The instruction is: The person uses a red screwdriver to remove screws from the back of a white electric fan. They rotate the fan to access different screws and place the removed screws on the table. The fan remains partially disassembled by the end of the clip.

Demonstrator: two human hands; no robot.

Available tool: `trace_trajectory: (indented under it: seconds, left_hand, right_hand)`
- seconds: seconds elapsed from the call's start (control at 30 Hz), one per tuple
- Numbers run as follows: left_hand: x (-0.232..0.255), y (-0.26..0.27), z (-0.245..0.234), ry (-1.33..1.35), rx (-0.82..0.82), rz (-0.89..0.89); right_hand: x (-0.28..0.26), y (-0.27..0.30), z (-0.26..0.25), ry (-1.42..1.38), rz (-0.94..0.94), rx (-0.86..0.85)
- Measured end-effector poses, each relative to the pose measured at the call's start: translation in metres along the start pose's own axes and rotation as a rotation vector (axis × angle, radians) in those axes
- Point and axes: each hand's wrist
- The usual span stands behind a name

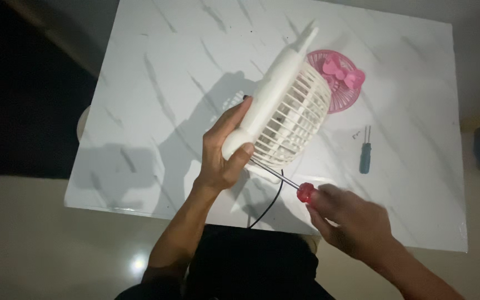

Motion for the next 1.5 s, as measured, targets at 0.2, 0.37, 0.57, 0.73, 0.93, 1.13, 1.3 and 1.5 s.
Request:
trace_trajectory:
  seconds: [0.2,0.37,0.57,0.73,0.93,1.13,1.3,1.5]
  left_hand:
    - [0.003,-0.007,-0.006,0.002,-0.027,-0.045]
    - [-0.001,-0.008,-0.011,0.027,-0.06,-0.03]
    - [-0.003,-0.013,-0.007,-0.006,-0.144,-0.044]
    - [0.001,-0.01,0.001,-0.048,-0.157,-0.054]
    - [0.001,-0.024,0.012,-0.223,-0.162,-0.06]
    - [0.012,-0.026,-0.015,-0.051,-0.03,-0.068]
    - [0.007,-0.022,-0.016,0.003,0.039,-0.106]
    - [0.008,-0.017,-0.019,-0.045,0.035,-0.058]
  right_hand:
    - [-0.003,0.002,-0.005,-0.529,0.058,0.385]
    - [0.008,-0.016,-0.005,-1.777,0.587,-0.374]
    - [-0.002,-0.015,-0.006,-1.774,0.575,-0.662]
    - [-0.001,-0.012,0.007,-1.174,0.474,-0.454]
    - [-0.003,-0.01,0.028,-0.369,0.116,0.273]
    - [0.004,-0.021,0.023,-1.905,0.743,-0.108]
    - [0.0,-0.03,0.023,-2.283,0.495,-0.201]
    - [0.008,-0.028,0.021,-1.289,0.525,-0.256]
Point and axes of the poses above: each hand's wrist, its own y-axis away from the middle knuckle, its own z-axis out of the palm, x = y × z, and after that the axes turned 14 degrees about y, right-handed
